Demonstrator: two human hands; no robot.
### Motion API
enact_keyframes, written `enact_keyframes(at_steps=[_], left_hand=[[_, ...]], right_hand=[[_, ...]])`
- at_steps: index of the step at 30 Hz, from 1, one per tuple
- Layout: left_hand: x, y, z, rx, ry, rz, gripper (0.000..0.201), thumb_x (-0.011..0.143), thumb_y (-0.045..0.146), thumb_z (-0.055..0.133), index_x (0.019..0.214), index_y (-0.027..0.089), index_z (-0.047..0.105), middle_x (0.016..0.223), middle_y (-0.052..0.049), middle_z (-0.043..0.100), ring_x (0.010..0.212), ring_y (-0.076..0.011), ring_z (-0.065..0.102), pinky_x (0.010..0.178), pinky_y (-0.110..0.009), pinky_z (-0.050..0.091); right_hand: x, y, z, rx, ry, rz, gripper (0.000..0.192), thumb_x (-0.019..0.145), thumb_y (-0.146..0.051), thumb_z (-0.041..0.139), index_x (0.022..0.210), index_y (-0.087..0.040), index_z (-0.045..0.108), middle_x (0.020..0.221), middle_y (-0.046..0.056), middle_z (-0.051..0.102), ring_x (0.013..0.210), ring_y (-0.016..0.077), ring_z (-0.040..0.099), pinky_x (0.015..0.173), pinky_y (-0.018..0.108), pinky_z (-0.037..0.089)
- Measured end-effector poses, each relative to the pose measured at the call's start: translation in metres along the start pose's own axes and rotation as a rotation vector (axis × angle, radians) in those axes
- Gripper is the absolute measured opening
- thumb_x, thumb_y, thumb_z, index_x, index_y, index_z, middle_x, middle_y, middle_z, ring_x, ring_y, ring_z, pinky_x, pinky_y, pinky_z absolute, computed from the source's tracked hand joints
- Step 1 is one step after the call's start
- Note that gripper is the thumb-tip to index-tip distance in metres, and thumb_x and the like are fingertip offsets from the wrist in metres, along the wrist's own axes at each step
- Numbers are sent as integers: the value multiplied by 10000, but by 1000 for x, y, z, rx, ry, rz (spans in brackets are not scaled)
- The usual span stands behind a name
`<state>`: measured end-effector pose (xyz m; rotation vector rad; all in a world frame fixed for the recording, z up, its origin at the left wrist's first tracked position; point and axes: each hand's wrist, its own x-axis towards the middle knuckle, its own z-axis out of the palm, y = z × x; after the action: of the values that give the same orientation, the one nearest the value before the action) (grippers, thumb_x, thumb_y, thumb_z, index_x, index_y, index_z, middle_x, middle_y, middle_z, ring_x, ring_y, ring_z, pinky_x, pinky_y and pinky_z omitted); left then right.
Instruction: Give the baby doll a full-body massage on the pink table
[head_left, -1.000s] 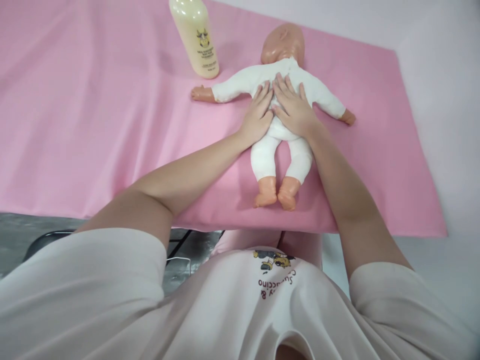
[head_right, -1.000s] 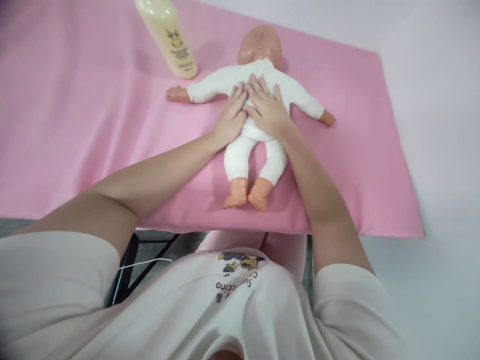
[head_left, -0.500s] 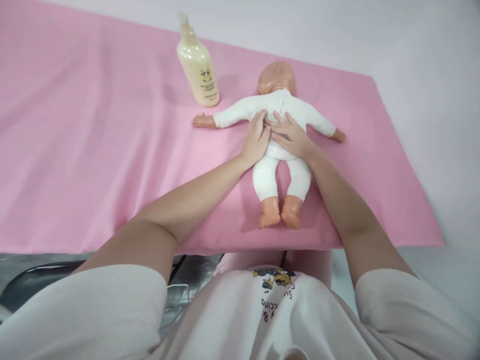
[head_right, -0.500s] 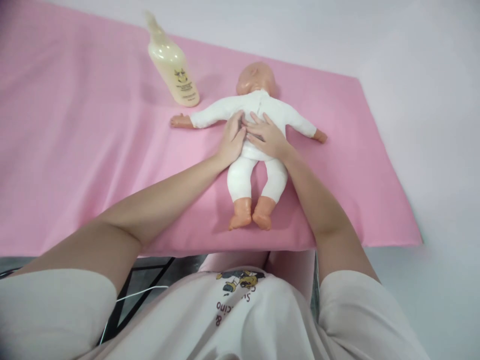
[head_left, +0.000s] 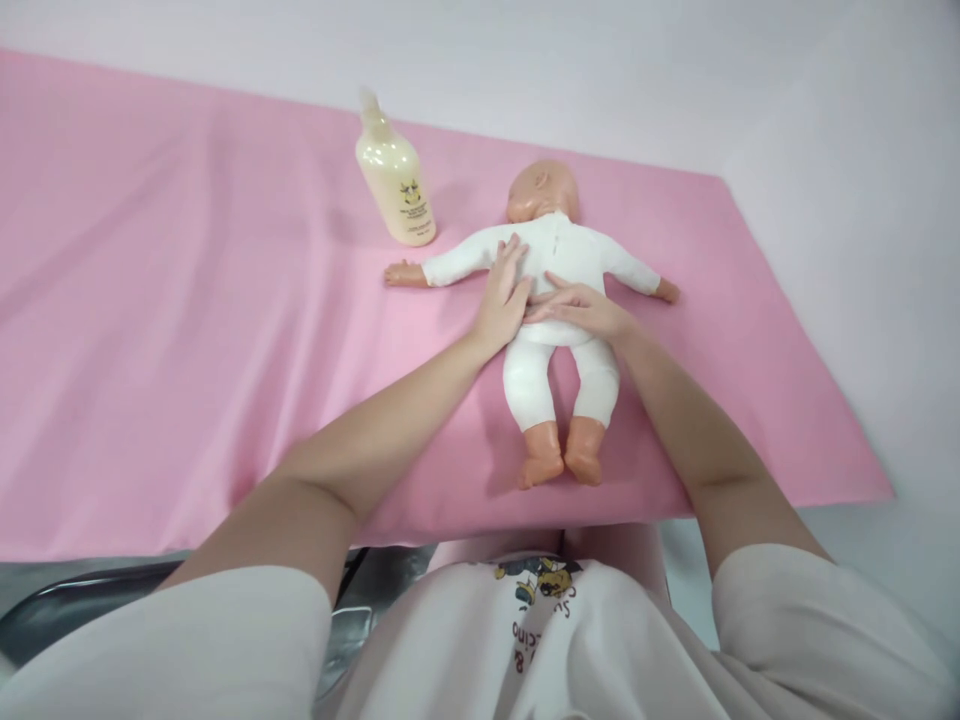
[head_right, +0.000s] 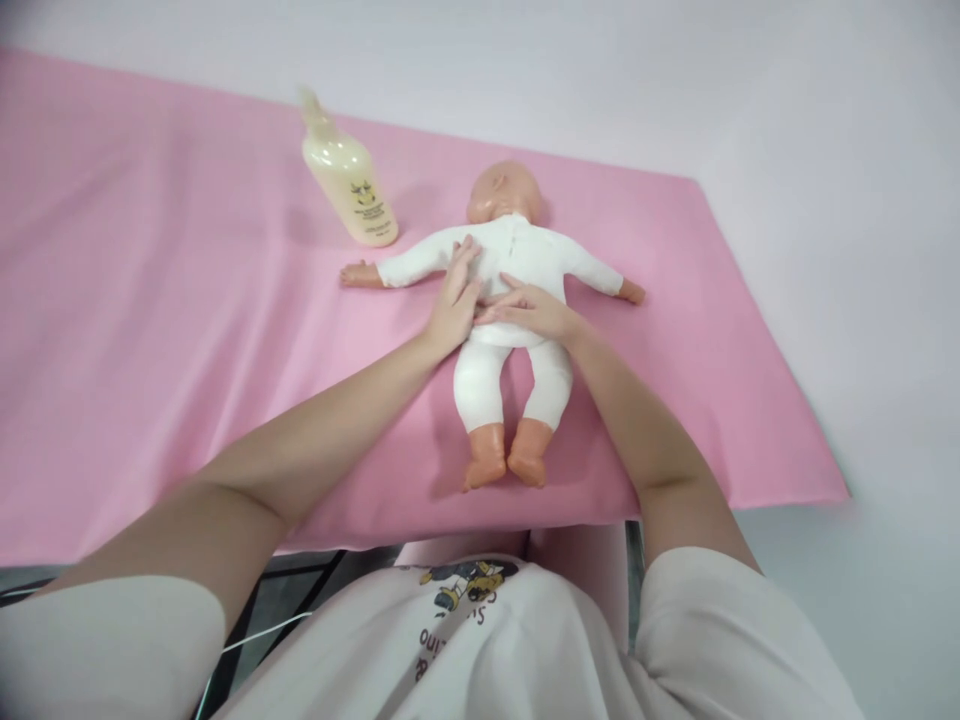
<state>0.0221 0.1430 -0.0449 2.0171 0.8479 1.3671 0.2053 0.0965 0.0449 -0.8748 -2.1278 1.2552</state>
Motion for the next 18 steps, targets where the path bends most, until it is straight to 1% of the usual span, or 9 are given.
enact_keyframes(at_steps=[4, 7, 10, 12, 15, 18], left_hand=[[-5, 1, 1, -2, -25, -130, 583, 1021, 594, 349, 1526, 304, 383, 1699, -72, 238, 1603, -255, 67, 1298, -539, 81], [-9, 6, 1, 18, -56, -175, 554, 1033, 556, 351, 1529, 312, 394, 1700, -56, 238, 1601, -256, 57, 1296, -558, 68], [-10, 10, -1, 36, -85, -193, 548, 1022, 540, 409, 1517, 305, 425, 1699, -61, 237, 1599, -280, 58, 1287, -591, 69], [-9, 12, -2, 54, -101, -198, 543, 1009, 528, 455, 1500, 297, 456, 1697, -69, 237, 1596, -301, 67, 1279, -611, 70], [-7, 13, -4, 73, -105, -184, 521, 1005, 497, 476, 1482, 289, 488, 1692, -75, 247, 1592, -316, 90, 1273, -626, 70], [-6, 13, -5, 86, -114, -166, 507, 1002, 449, 490, 1476, 270, 503, 1686, -88, 259, 1587, -328, 112, 1266, -640, 73]], right_hand=[[-1, -8, 0, 78, -32, 24, 356, 878, -580, 658, 790, -278, 826, 875, 4, 816, 1040, 211, 750, 1315, 449, 82], [-3, -10, -1, 127, -40, 23, 426, 883, -603, 631, 750, -248, 823, 839, 37, 813, 1012, 217, 756, 1307, 430, 127], [-4, -12, -2, 199, -26, 21, 501, 869, -645, 619, 664, -226, 801, 731, 50, 794, 933, 221, 764, 1295, 417, 168], [-4, -13, -2, 245, -23, 32, 531, 855, -667, 618, 613, -222, 778, 662, 45, 773, 810, 209, 760, 1277, 420, 221], [-3, -15, -3, 272, -48, 40, 563, 833, -691, 625, 559, -213, 741, 595, 36, 740, 633, 173, 709, 1227, 409, 321], [-3, -13, -4, 298, -89, 49, 565, 808, -698, 645, 546, -203, 721, 542, 24, 703, 550, 158, 663, 1180, 403, 384]])
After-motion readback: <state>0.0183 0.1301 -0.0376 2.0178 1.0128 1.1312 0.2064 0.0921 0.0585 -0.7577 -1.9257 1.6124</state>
